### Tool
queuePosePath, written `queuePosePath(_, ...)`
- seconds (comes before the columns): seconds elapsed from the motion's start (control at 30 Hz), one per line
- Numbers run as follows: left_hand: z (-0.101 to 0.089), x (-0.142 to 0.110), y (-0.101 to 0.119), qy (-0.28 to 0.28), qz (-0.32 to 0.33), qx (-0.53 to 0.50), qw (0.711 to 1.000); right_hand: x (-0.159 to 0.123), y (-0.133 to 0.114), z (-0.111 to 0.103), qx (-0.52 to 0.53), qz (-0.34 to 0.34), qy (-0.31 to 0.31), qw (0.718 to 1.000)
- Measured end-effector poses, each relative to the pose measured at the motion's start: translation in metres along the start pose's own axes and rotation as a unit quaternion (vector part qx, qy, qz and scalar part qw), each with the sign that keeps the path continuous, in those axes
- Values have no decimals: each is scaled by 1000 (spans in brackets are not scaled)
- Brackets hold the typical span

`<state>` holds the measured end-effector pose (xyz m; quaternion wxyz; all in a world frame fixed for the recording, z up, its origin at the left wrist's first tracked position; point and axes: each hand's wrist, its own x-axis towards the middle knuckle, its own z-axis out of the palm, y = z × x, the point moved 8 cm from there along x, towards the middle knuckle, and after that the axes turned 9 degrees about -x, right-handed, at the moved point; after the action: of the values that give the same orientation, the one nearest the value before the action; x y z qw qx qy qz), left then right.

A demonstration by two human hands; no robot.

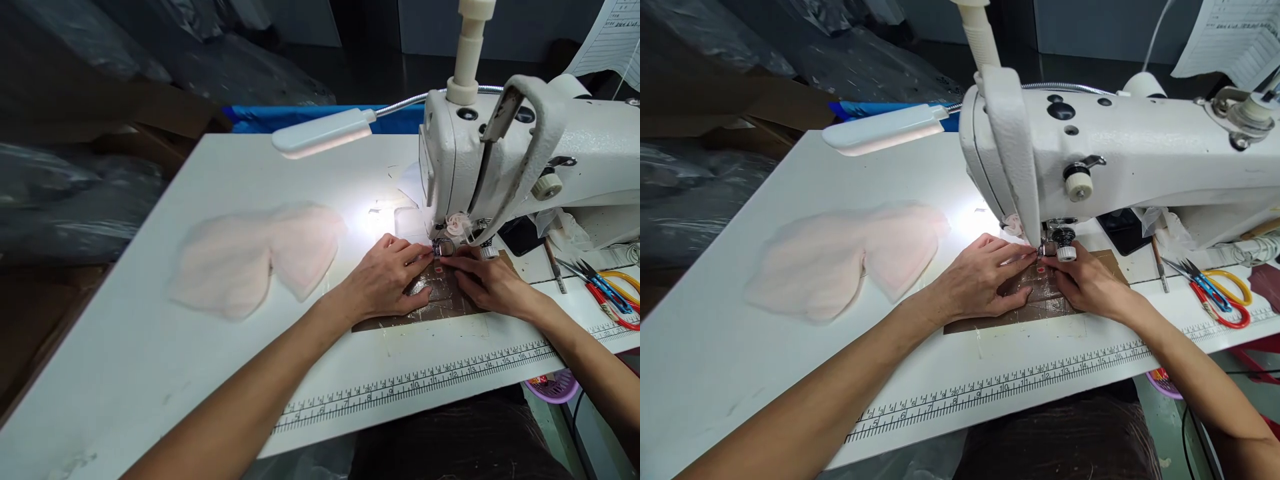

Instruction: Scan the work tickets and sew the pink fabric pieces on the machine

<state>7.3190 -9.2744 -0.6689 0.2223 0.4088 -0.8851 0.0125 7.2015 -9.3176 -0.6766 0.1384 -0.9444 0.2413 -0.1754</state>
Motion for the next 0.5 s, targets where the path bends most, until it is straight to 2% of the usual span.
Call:
queuePosePath(0.17,4,0,-6,-26,-30,4,999,1,17,-8,68,93,-52,992)
queuePosePath(0.27,5,1,-10,-42,-46,4,998,7,28,-9,92,123,-44,987)
queuePosePath(0.37,7,2,-12,-52,-58,3,997,11,40,-8,61,168,-13,984)
queuePosePath(0.43,8,2,-14,-54,-63,6,997,11,40,-8,45,170,-1,984)
queuePosePath(0.5,8,2,-13,-47,-62,15,997,9,32,-8,54,145,-7,988)
